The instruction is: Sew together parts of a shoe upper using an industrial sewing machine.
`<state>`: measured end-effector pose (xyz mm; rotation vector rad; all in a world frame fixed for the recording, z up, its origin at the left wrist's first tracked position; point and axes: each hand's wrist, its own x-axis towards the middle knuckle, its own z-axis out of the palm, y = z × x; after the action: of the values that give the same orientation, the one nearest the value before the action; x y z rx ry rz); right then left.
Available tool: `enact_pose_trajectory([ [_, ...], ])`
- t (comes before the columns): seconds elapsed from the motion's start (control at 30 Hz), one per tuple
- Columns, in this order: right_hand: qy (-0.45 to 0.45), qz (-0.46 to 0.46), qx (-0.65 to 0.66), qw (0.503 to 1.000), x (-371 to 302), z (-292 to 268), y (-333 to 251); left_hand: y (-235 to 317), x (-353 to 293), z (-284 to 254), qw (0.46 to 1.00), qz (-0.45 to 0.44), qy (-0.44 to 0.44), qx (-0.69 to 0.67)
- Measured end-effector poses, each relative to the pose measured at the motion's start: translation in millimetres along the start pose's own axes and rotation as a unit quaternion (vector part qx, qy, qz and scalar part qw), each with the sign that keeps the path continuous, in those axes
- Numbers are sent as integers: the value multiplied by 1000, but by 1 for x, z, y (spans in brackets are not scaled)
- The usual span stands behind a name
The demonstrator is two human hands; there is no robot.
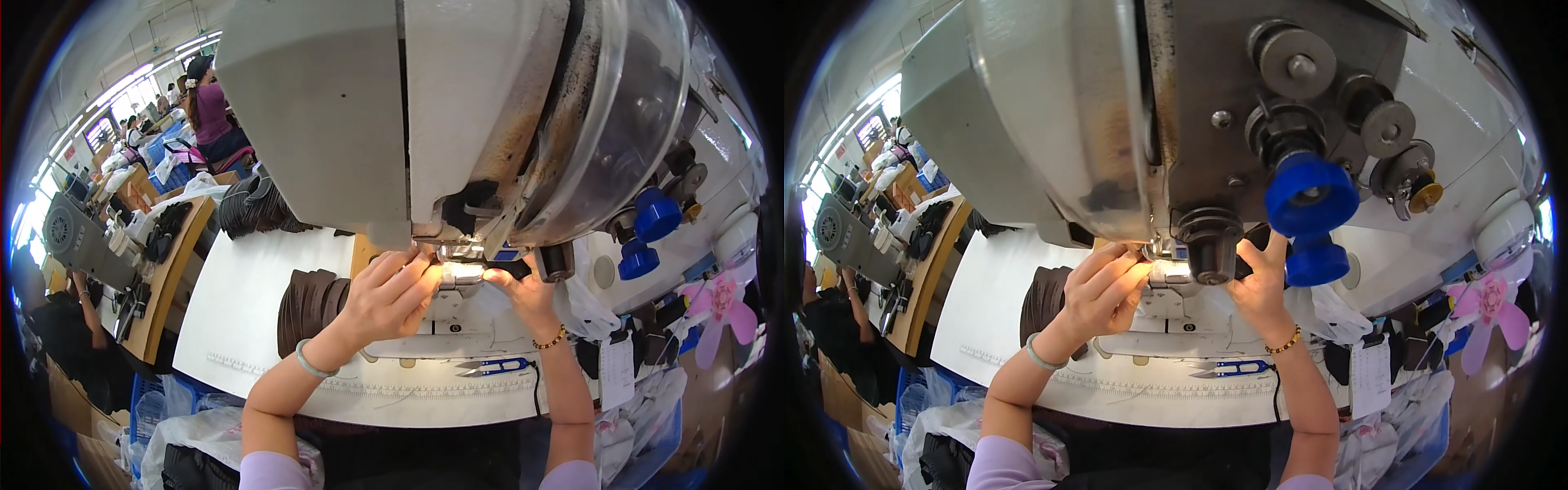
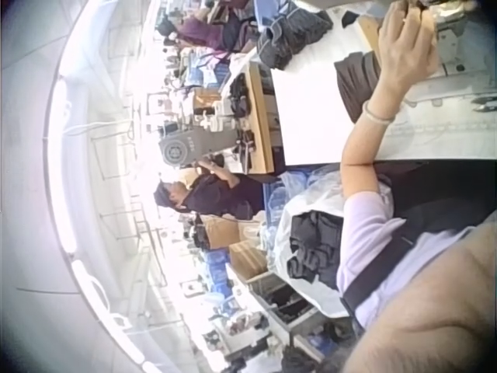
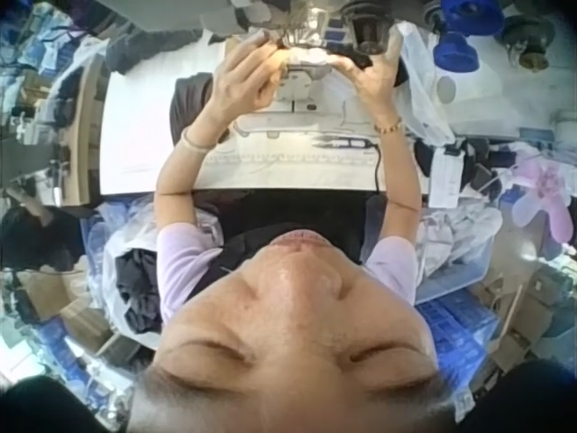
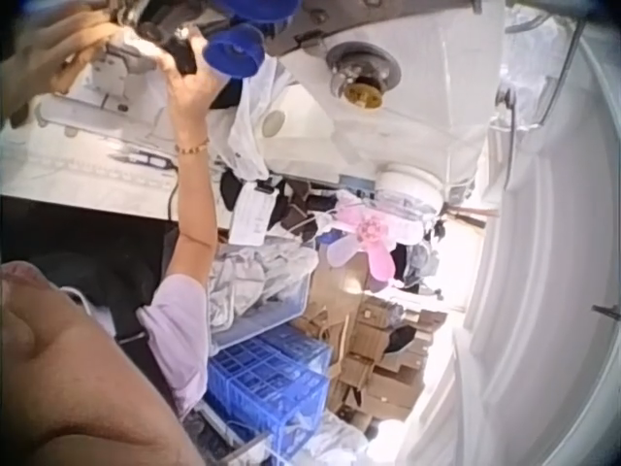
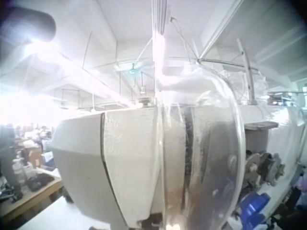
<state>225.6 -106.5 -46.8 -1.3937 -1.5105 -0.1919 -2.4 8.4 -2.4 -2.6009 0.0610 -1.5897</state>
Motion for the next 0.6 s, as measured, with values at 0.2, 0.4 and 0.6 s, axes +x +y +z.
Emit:
enact_pose_trajectory([
  [0.2,44,-3,-22,999,-1,-9,-9,-3,2,2,1000,15,18,-6],
  [0.4,65,295,333,893,19,-32,-38,-9,-14,10,999,21,40,-8],
  [0.6,17,371,489,789,-6,-50,-85,23,-13,-10,963,-244,9,-109],
])
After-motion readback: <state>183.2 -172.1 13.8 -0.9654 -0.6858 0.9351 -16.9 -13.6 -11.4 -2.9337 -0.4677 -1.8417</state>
